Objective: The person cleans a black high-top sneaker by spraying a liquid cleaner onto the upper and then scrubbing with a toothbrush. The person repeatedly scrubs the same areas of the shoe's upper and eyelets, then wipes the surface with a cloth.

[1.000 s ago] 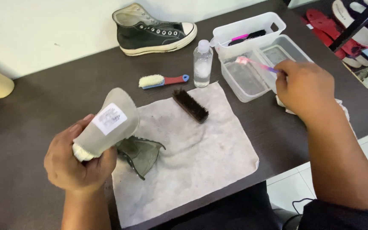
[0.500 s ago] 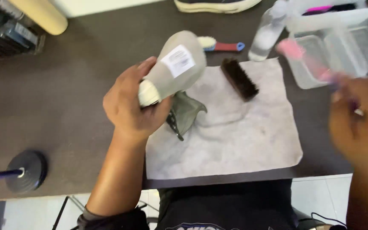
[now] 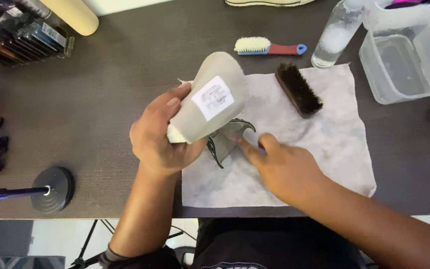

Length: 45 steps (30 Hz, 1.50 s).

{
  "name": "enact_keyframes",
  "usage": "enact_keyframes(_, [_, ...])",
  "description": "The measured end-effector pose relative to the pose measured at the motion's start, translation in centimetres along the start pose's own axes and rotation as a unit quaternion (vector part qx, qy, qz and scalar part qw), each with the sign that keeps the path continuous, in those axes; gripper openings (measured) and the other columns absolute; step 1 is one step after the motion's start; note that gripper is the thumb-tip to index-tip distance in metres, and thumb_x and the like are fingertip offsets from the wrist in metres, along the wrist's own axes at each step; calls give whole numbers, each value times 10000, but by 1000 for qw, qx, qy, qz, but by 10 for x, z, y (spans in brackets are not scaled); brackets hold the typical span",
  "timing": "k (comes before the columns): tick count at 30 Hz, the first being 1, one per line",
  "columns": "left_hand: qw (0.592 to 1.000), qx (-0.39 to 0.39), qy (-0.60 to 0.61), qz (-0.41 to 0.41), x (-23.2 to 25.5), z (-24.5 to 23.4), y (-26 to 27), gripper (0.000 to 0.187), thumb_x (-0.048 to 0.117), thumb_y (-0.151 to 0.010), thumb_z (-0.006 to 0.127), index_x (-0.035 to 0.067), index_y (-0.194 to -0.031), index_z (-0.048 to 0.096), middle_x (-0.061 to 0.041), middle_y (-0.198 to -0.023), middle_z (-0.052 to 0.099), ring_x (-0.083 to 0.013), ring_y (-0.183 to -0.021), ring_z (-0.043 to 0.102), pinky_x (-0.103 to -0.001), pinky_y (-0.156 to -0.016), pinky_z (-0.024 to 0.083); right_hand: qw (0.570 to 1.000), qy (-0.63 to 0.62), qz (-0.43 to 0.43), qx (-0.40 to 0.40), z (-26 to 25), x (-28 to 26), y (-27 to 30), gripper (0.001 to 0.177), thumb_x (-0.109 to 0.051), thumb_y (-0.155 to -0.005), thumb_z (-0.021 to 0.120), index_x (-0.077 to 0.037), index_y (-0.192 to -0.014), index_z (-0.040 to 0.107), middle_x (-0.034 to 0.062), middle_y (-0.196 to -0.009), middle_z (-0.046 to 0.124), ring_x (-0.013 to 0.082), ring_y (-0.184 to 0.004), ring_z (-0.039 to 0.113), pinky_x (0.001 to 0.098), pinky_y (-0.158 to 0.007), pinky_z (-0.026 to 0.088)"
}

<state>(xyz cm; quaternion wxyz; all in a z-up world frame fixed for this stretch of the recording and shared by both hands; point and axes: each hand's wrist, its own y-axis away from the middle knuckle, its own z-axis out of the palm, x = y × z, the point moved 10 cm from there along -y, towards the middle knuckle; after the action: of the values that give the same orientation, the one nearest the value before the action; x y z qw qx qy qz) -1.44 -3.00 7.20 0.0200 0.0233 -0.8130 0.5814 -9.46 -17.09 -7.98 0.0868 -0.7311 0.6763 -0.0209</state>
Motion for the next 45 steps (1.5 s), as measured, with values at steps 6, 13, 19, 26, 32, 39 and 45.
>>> enact_keyframes(6, [1000, -15, -1, -9, 2, -4, 11, 547, 174, -953, 787, -5, -1341, 444, -316, -1178, 648, -406, -1085, 751, -449, -879, 702, 1000, 6, 3, 20, 44, -2, -18, 803, -152, -782, 590, -197, -1570, 441, 107, -890, 620, 324, -674, 670, 455, -416, 529])
enact_keyframes(13, [999, 1, -18, 26, -1, -10, 11, 491, 213, -1004, 688, -16, -1339, 410, -336, -1111, 639, -476, -982, 762, -481, -762, 706, 986, 3, 0, -168, 50, 0, -7, 800, -247, -879, 546, -237, -1636, 286, 64, -825, 594, 342, -612, 679, 515, -441, 520])
enact_keyframes(19, [999, 1, 30, 32, -3, -8, 17, 448, 74, -951, 706, -38, -1274, 416, -347, -1072, 623, -495, -981, 741, -525, -813, 715, 986, -61, 6, -157, 49, -3, -20, 625, -275, -919, 542, -217, -1519, 378, 85, -1043, 559, 347, -675, 657, 537, -403, 533])
enact_keyframes(26, [995, 58, 68, -37, -9, -18, 11, 477, 48, -826, 816, -64, -1158, 492, -356, -898, 664, -505, -827, 757, -542, -761, 646, 997, -35, -47, -58, 32, -17, -30, 290, -182, -833, 607, -156, -1111, 686, 27, -679, 597, 233, -507, 679, 393, -424, 517])
enact_keyframes(32, [987, 73, 91, -110, -10, -23, 10, 442, 12, -866, 780, -70, -1188, 489, -300, -1014, 686, -391, -998, 738, -477, -886, 632, 991, -63, -33, -113, -12, -17, -21, 317, -139, -856, 590, -109, -1166, 651, 99, -703, 650, 318, -561, 721, 486, -487, 562])
enact_keyframes(39, [985, 31, 90, -143, -16, -23, 17, 546, 131, -906, 814, 64, -1347, 499, -242, -1155, 706, -304, -1100, 721, -444, -992, 607, 996, -47, -49, -58, 10, -26, -36, 222, -126, -835, 585, -99, -1008, 721, 24, -605, 597, 245, -459, 656, 395, -419, 514])
enact_keyframes(45, [984, 40, 152, -84, -19, -21, 18, 692, 123, -801, 895, 10, -1356, 497, -333, -1081, 670, -467, -1021, 721, -561, -907, 630, 995, -25, -65, -70, -6, -21, -37, 210, -95, -821, 599, -98, -952, 763, 46, -614, 633, 237, -481, 667, 388, -432, 515])
